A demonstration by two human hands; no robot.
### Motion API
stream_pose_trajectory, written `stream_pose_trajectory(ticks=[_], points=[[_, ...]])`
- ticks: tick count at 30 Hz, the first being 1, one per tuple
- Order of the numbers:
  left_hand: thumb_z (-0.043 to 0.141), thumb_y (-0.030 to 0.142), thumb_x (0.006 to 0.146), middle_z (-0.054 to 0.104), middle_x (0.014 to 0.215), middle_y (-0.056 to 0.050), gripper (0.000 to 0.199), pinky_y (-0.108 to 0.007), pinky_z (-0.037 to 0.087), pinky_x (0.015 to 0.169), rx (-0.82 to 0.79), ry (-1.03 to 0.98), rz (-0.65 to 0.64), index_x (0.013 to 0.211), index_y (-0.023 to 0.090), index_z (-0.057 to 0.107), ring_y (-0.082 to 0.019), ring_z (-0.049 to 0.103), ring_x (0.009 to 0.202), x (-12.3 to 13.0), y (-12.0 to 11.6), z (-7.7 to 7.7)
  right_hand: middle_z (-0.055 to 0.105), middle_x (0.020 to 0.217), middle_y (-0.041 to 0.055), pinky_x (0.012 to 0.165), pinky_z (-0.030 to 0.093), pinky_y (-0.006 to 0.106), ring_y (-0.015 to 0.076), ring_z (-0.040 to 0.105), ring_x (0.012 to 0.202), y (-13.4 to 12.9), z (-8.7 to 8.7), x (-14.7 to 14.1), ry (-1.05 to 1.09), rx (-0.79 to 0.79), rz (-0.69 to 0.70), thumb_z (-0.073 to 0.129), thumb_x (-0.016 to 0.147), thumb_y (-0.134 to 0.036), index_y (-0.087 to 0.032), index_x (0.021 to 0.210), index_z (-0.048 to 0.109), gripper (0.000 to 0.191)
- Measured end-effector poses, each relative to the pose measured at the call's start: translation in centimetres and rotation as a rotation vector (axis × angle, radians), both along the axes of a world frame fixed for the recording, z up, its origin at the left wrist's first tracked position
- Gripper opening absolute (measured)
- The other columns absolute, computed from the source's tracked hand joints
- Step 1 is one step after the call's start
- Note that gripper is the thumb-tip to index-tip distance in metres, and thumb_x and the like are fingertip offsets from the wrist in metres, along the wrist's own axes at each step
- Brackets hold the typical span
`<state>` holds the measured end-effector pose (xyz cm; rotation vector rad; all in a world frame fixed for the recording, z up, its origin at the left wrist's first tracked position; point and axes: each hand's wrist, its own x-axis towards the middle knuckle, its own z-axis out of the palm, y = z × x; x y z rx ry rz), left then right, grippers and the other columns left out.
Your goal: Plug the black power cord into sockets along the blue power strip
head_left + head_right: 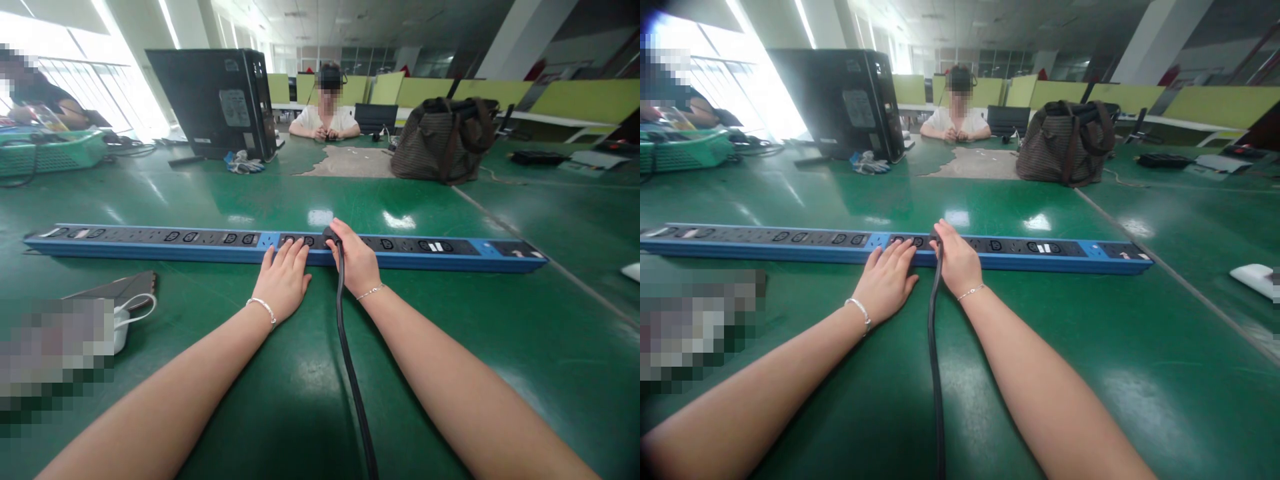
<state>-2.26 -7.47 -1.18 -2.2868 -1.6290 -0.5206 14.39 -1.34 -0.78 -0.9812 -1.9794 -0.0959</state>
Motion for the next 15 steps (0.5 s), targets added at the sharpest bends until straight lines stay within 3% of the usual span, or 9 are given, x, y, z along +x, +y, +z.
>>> stream_pose_trajectory(ticks=[7,15], points=[[0.047,0.025,0.089,0.048,0.141,-0.012,0.045,-0.047,0.033,0.108,-0.071,0.016,-0.050,0.132,0.015,0.047,-0.026,0.044,0.130,-1.0,0.7,1.2,0.056,0.133,0.0133,0.105,0.045,0.037,0.0194,0.053,0.123,-0.1,0.0,0.0,-0.034,0.005,-0.019,0.037,0.097,-0.030,-0.014,0.126,0.054,0.037],[0.035,0.018,0.093,0.054,0.135,-0.013,0.040,-0.045,0.042,0.099,0.034,0.098,-0.133,0.129,0.015,0.052,-0.027,0.051,0.124,-1.6,1.4,0.9,0.056,0.132,0.0162,0.100,0.049,0.037,0.0226,0.056,0.119,-0.6,0.8,-0.7,-0.146,0.011,-0.067,0.037,0.096,-0.027,-0.009,0.123,0.056,0.037]])
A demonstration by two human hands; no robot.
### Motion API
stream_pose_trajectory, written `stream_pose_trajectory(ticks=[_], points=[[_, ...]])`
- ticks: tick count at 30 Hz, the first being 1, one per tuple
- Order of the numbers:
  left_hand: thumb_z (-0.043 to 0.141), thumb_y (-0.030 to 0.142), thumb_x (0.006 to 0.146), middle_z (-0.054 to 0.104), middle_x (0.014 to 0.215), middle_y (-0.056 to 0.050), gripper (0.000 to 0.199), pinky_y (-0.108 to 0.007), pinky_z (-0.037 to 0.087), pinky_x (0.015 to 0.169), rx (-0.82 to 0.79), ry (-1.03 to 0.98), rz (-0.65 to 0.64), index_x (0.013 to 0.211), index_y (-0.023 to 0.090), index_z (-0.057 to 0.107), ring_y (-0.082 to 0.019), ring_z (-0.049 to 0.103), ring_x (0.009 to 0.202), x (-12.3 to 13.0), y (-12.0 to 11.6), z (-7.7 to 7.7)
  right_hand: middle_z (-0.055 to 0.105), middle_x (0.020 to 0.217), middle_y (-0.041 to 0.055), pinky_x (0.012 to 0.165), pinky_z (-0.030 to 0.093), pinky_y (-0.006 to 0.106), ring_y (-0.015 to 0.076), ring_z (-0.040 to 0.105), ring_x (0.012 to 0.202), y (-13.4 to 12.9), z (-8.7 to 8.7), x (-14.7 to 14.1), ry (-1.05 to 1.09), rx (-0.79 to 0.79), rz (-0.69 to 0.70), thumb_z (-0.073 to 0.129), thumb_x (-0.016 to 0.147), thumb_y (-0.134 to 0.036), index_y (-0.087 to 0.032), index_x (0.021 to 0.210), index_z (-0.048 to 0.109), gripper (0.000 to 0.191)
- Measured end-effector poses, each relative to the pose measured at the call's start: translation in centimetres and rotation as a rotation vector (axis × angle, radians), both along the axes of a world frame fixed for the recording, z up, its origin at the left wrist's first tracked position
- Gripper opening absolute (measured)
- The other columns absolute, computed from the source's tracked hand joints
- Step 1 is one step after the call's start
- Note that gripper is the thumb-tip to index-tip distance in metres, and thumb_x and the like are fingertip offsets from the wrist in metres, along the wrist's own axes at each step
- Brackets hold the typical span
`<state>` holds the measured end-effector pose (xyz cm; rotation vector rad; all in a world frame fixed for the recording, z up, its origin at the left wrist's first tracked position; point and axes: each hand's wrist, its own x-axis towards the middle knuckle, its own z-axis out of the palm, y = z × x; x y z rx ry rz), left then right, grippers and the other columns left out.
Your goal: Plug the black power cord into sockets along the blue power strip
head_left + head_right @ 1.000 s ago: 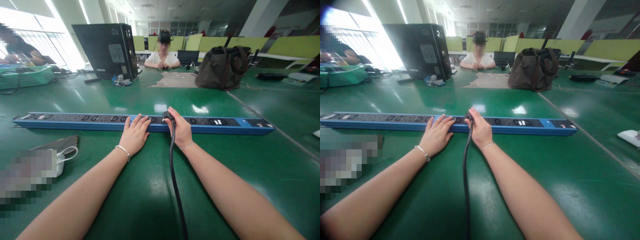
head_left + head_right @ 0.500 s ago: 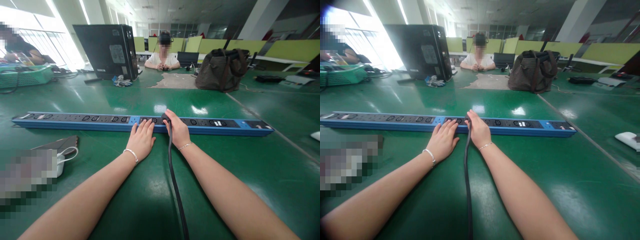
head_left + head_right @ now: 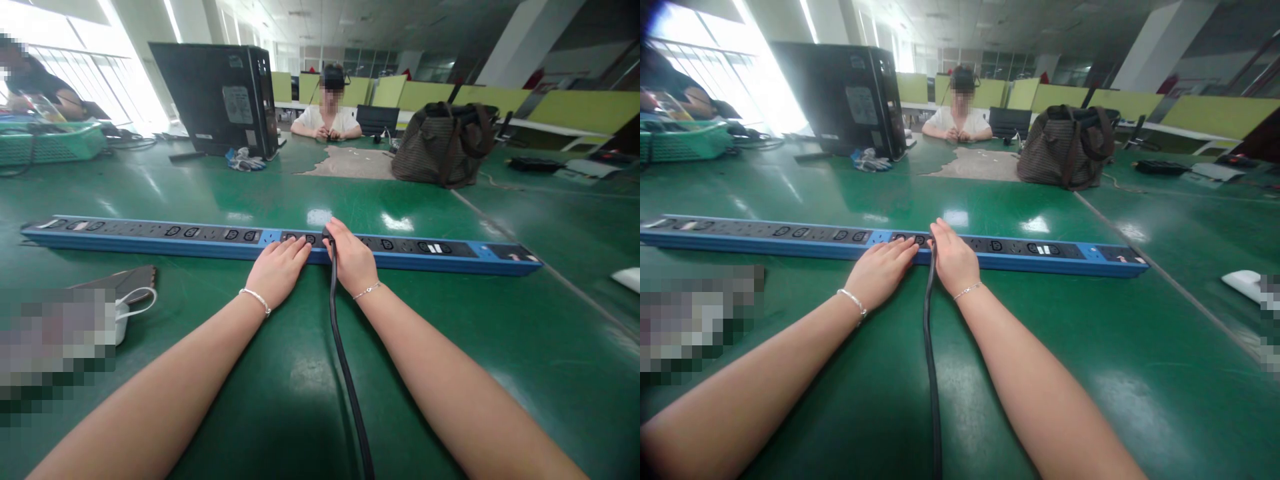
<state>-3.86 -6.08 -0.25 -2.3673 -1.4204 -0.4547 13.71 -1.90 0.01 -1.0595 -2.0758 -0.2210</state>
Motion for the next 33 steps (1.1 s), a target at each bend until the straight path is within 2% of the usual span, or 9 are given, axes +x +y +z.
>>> stream_pose_trajectory(ticks=[9,15,18,21,25,30,33], points=[[0.025,0.013,0.092,0.044,0.141,-0.020,0.047,-0.046,0.038,0.102,-0.054,0.037,0.202,0.133,0.005,0.047,-0.032,0.041,0.131,3.0,-1.3,-0.2,0.058,0.130,0.0146,0.096,0.052,0.035,0.0223,0.058,0.117,0.2,0.5,0.1,-0.051,-0.011,-0.011,0.039,0.095,-0.025,-0.010,0.122,0.057,0.036],[0.034,0.016,0.090,0.048,0.140,-0.017,0.043,-0.047,0.036,0.104,-0.027,-0.227,0.199,0.129,0.011,0.051,-0.028,0.042,0.132,2.8,-1.0,-1.2,0.058,0.130,0.0137,0.100,0.049,0.036,0.0209,0.056,0.119,0.5,0.0,0.1,0.024,-0.025,0.016,0.039,0.095,-0.027,-0.012,0.124,0.056,0.036],[0.040,0.019,0.088,0.053,0.136,-0.012,0.038,-0.046,0.037,0.104,-0.035,-0.350,0.208,0.123,0.017,0.055,-0.025,0.046,0.128,2.4,-0.7,-1.1,0.058,0.130,0.0131,0.102,0.048,0.034,0.0197,0.056,0.120,0.6,-0.2,0.1,0.061,-0.030,0.026,0.040,0.095,-0.026,-0.012,0.123,0.056,0.035],[0.043,0.020,0.088,0.058,0.131,-0.007,0.033,-0.044,0.039,0.102,-0.070,-0.385,0.187,0.116,0.019,0.060,-0.023,0.051,0.123,1.6,-0.1,-0.6,0.058,0.130,0.0127,0.102,0.047,0.034,0.0191,0.055,0.120,0.7,-0.4,0.2,0.072,-0.025,0.023,0.041,0.095,-0.026,-0.013,0.124,0.056,0.035],[0.043,0.024,0.089,0.065,0.122,-0.004,0.030,-0.039,0.043,0.098,-0.109,-0.314,0.085,0.109,0.021,0.065,-0.020,0.059,0.112,0.0,1.2,0.3,0.057,0.131,0.0137,0.102,0.047,0.035,0.0205,0.055,0.121,0.8,-0.5,0.3,0.022,-0.048,0.020,0.041,0.095,-0.028,-0.013,0.124,0.056,0.036],[0.043,0.024,0.089,0.067,0.118,-0.006,0.032,-0.039,0.047,0.094,-0.090,-0.174,-0.020,0.113,0.024,0.065,-0.020,0.062,0.110,-1.4,2.0,0.8,0.058,0.130,0.0134,0.101,0.048,0.035,0.0207,0.056,0.120,0.7,-0.4,0.1,-0.018,-0.057,0.003,0.041,0.095,-0.027,-0.013,0.122,0.057,0.035],[0.043,0.017,0.087,0.065,0.121,-0.010,0.036,-0.042,0.050,0.089,-0.051,-0.112,-0.032,0.116,0.022,0.063,-0.024,0.062,0.111,-0.8,1.2,0.8,0.060,0.127,0.0124,0.101,0.048,0.034,0.0199,0.058,0.117,0.6,-0.5,0.0,-0.015,-0.040,-0.013,0.042,0.093,-0.024,-0.013,0.120,0.059,0.034]])
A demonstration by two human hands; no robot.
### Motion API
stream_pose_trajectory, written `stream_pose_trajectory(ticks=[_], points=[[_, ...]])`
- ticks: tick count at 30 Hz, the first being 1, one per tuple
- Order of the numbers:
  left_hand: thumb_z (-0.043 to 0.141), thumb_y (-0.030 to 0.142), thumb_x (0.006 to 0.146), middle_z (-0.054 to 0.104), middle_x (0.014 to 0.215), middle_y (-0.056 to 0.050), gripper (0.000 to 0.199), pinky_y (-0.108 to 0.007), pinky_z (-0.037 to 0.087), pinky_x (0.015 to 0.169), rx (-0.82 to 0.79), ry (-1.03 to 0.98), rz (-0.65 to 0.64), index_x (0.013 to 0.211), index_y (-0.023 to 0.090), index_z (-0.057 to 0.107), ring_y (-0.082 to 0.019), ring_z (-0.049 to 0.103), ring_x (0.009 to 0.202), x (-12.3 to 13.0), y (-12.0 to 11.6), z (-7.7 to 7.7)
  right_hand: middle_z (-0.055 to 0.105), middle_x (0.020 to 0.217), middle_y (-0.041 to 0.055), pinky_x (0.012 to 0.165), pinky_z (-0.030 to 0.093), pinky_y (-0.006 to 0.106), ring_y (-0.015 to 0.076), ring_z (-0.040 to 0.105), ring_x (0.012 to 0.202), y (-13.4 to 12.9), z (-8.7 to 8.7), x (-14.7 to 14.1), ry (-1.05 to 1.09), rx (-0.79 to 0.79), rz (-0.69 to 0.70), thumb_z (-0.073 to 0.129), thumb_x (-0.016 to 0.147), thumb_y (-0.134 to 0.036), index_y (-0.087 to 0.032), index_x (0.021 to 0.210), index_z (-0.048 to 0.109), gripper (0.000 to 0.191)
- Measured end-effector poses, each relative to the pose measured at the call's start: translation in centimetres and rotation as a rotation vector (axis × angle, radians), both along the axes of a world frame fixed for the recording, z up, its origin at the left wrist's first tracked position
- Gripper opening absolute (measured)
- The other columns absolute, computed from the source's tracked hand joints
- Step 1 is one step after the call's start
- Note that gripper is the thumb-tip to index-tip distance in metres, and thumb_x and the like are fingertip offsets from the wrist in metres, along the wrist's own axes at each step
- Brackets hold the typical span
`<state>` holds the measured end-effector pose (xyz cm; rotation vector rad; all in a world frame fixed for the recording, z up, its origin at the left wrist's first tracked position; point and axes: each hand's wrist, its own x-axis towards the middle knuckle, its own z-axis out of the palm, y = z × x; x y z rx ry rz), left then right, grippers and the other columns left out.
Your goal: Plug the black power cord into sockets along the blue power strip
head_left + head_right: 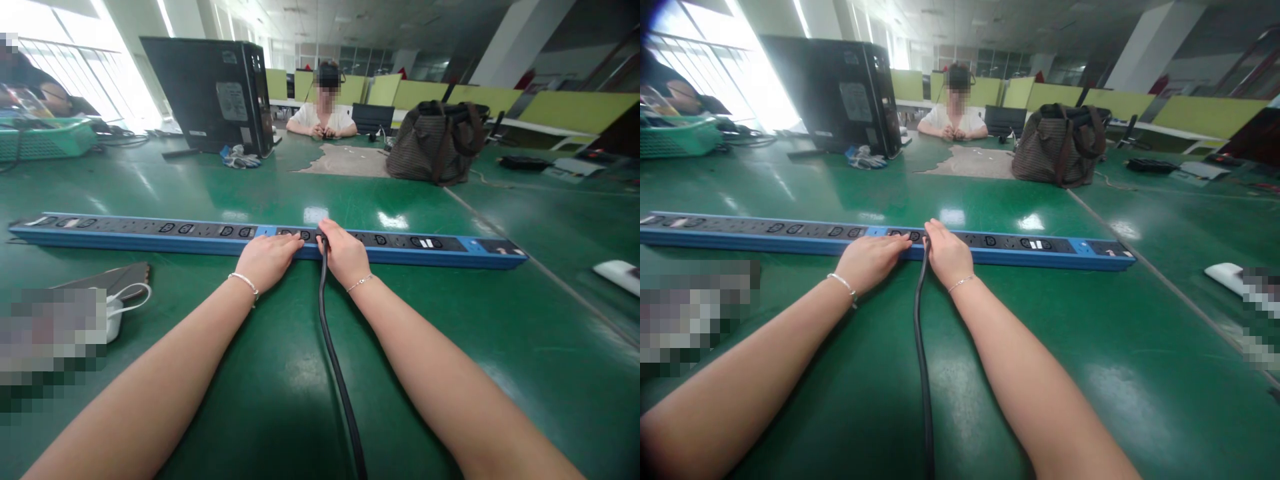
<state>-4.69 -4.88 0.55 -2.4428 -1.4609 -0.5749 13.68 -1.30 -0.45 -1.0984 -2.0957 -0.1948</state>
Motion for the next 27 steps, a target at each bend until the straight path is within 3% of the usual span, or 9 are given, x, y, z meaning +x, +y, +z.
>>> stream_pose_trajectory(ticks=[7,20,27], points=[[0.030,0.012,0.091,0.052,0.133,-0.024,0.042,-0.045,0.050,0.083,0.055,0.105,0.178,0.123,0.005,0.056,-0.035,0.051,0.122,3.7,-2.3,-0.7,0.062,0.124,0.0125,0.100,0.048,0.032,0.0200,0.059,0.115,-0.2,-0.1,-0.1,0.025,0.014,-0.002,0.044,0.090,-0.022,-0.011,0.115,0.061,0.033],[0.031,0.018,0.092,0.054,0.134,-0.016,0.039,-0.044,0.040,0.095,0.058,0.020,0.260,0.123,0.011,0.054,-0.030,0.048,0.125,3.6,-2.0,-1.6,0.058,0.130,0.0148,0.099,0.048,0.032,0.0220,0.059,0.115,-1.0,0.0,-0.9,-0.069,-0.016,-0.092,0.038,0.093,-0.020,-0.006,0.121,0.057,0.037],[0.042,0.033,0.091,0.055,0.132,-0.013,0.037,-0.044,0.037,0.097,0.057,-0.073,0.270,0.120,0.014,0.054,-0.028,0.047,0.122,3.6,-1.8,-1.7,0.058,0.129,0.0141,0.095,0.049,0.031,0.0210,0.059,0.114,-1.0,0.1,-0.9,-0.106,-0.010,-0.112,0.037,0.093,-0.020,-0.008,0.121,0.056,0.035]])
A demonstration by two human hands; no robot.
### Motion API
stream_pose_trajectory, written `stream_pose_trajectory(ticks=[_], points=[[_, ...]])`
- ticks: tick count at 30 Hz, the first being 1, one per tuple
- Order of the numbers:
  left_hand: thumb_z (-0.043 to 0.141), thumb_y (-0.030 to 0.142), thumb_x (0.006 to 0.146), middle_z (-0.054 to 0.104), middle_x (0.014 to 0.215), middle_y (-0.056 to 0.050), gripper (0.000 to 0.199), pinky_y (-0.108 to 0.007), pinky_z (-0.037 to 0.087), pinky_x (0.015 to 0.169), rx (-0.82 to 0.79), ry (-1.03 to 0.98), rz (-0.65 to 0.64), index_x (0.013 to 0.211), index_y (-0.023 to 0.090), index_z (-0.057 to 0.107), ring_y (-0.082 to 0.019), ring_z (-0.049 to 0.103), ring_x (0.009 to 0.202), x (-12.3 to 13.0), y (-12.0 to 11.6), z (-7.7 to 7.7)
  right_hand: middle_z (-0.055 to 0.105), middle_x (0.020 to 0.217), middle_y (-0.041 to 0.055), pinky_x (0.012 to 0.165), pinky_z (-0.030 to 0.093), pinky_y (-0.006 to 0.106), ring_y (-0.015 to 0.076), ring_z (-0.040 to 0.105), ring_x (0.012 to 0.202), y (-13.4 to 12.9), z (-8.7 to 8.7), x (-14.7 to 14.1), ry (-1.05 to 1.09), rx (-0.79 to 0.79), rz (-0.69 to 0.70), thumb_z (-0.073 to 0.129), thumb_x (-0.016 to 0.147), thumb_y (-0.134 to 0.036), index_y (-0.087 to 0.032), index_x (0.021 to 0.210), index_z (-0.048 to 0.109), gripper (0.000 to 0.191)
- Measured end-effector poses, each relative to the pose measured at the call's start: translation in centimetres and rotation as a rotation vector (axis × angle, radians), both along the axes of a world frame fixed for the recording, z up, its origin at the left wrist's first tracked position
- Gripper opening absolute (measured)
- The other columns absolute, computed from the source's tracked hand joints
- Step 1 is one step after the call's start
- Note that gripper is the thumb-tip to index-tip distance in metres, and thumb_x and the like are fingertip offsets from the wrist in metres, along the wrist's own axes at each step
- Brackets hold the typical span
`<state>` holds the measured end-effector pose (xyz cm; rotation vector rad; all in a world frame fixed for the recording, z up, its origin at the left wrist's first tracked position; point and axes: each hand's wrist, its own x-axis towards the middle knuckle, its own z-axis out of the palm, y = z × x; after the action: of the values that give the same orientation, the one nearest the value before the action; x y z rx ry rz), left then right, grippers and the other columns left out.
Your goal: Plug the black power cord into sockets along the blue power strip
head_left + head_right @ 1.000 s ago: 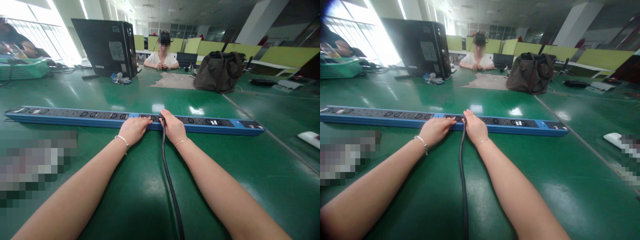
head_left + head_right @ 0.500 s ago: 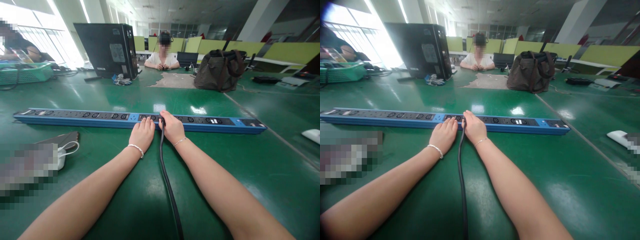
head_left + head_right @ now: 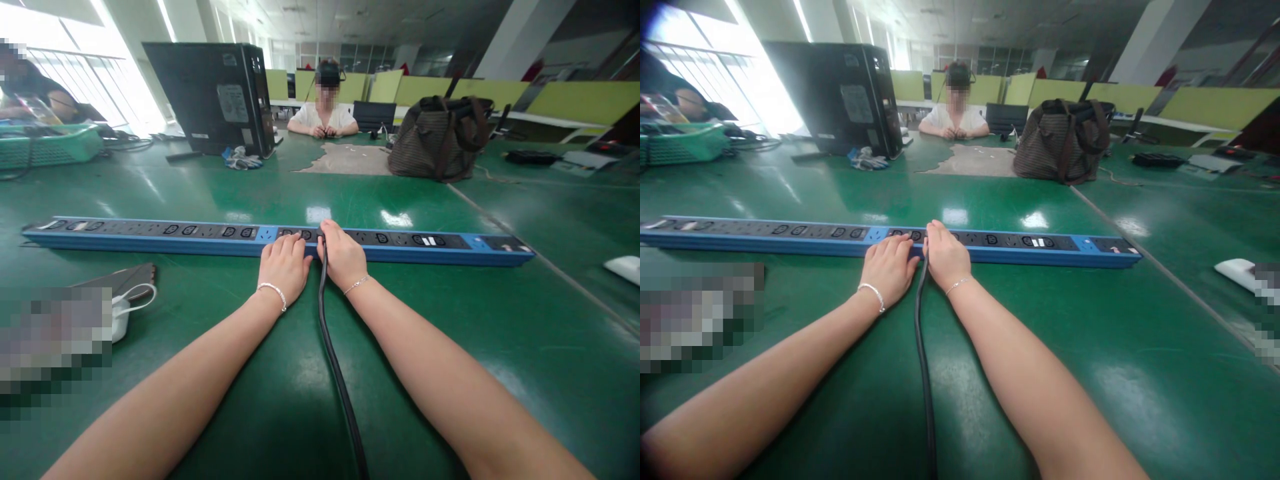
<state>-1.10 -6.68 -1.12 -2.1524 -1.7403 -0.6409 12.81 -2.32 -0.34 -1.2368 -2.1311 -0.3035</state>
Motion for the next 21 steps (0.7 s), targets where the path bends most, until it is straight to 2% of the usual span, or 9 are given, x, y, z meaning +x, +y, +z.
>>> stream_pose_trajectory(ticks=[5,8,12,16,21], points=[[0.046,0.035,0.089,0.059,0.127,-0.009,0.031,-0.044,0.038,0.099,-0.016,-0.195,0.022,0.113,0.018,0.058,-0.026,0.049,0.119,-0.1,0.4,-0.2,0.058,0.129,0.0139,0.094,0.049,0.030,0.0212,0.057,0.116,-0.1,0.3,-0.1,-0.006,-0.033,-0.011,0.039,0.092,-0.019,-0.008,0.121,0.055,0.035],[0.052,0.029,0.085,0.059,0.126,-0.010,0.031,-0.042,0.037,0.103,-0.046,-0.291,-0.041,0.113,0.016,0.058,-0.024,0.048,0.121,-0.5,0.8,-0.2,0.058,0.130,0.0134,0.094,0.048,0.030,0.0208,0.057,0.115,-0.3,0.5,-0.1,-0.010,-0.059,-0.023,0.039,0.092,-0.019,-0.009,0.122,0.055,0.036],[0.054,0.022,0.083,0.064,0.119,-0.009,0.028,-0.038,0.040,0.103,-0.088,-0.307,-0.134,0.109,0.015,0.062,-0.021,0.054,0.115,-1.8,1.8,0.6,0.058,0.130,0.0129,0.093,0.048,0.030,0.0207,0.058,0.113,-0.2,0.6,-0.1,-0.017,-0.071,-0.021,0.039,0.092,-0.019,-0.010,0.121,0.055,0.035],[0.045,0.020,0.089,0.069,0.111,-0.005,0.026,-0.036,0.047,0.094,-0.099,-0.127,-0.178,0.103,0.020,0.066,-0.020,0.061,0.104,-3.3,2.4,1.6,0.058,0.129,0.0122,0.093,0.048,0.030,0.0208,0.059,0.112,-0.2,0.6,-0.1,-0.005,-0.062,-0.013,0.039,0.092,-0.020,-0.011,0.120,0.056,0.034],[0.036,0.016,0.092,0.063,0.122,-0.015,0.034,-0.038,0.051,0.083,-0.014,0.186,-0.184,0.114,0.014,0.061,-0.025,0.060,0.109,-2.4,1.3,1.3,0.058,0.129,0.0121,0.095,0.047,0.030,0.0202,0.058,0.113,-0.2,0.6,-0.1,-0.002,-0.081,-0.016,0.038,0.092,-0.020,-0.010,0.121,0.055,0.035]])
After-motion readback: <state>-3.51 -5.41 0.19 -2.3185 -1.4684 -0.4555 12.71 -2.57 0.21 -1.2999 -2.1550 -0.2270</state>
